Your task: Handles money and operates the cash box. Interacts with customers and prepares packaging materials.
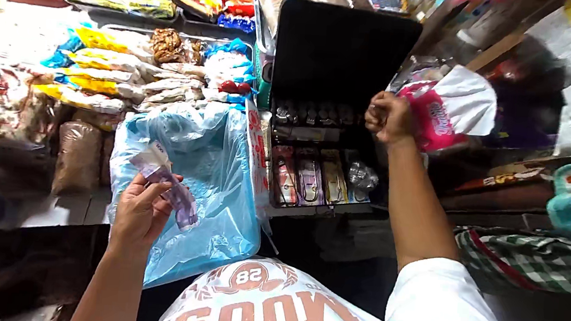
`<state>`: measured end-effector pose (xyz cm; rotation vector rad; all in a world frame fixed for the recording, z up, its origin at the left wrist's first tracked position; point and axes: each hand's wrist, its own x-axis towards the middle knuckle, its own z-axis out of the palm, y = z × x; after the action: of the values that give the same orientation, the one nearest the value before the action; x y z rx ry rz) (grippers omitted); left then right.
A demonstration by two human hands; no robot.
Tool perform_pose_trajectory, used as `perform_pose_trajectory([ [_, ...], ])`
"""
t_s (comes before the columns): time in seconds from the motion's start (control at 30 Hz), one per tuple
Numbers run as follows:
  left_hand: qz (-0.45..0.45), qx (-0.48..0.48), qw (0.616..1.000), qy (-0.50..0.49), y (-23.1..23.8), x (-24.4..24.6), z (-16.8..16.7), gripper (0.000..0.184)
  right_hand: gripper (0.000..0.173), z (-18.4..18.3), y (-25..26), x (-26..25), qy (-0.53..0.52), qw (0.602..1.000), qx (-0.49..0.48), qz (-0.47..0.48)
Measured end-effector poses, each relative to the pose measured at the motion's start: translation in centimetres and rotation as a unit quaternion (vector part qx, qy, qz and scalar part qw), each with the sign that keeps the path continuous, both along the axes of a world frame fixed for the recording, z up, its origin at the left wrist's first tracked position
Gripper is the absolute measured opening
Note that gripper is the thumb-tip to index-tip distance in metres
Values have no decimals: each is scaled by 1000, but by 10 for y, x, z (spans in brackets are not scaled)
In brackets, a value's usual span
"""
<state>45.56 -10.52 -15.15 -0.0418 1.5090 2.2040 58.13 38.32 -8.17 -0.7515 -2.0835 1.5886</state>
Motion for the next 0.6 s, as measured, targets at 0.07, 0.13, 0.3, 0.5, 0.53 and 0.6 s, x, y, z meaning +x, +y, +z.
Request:
perform_pose_trajectory([
  [0.07,9,-9,1000,-13,1,1,1,31,37,-1,-11,-7,69,967,-247,-4],
  [0.13,11,-7,1000,-18,1,0,3,31,33,-2,-19,-17,46,952,-301,26],
  [0.3,12,12,1000,7,-8,-2,3,33,19,-5,-44,-60,-81,986,-36,138],
  [0.5,50,-35,998,28,-22,-1,4,45,20,-12,-61,-93,-240,911,285,179],
  [0.53,48,-40,998,30,-25,-1,2,43,18,-14,-63,-94,-226,908,295,195],
  [0.6,44,-41,997,38,-29,0,-1,40,17,-17,-65,-96,-207,902,309,221],
])
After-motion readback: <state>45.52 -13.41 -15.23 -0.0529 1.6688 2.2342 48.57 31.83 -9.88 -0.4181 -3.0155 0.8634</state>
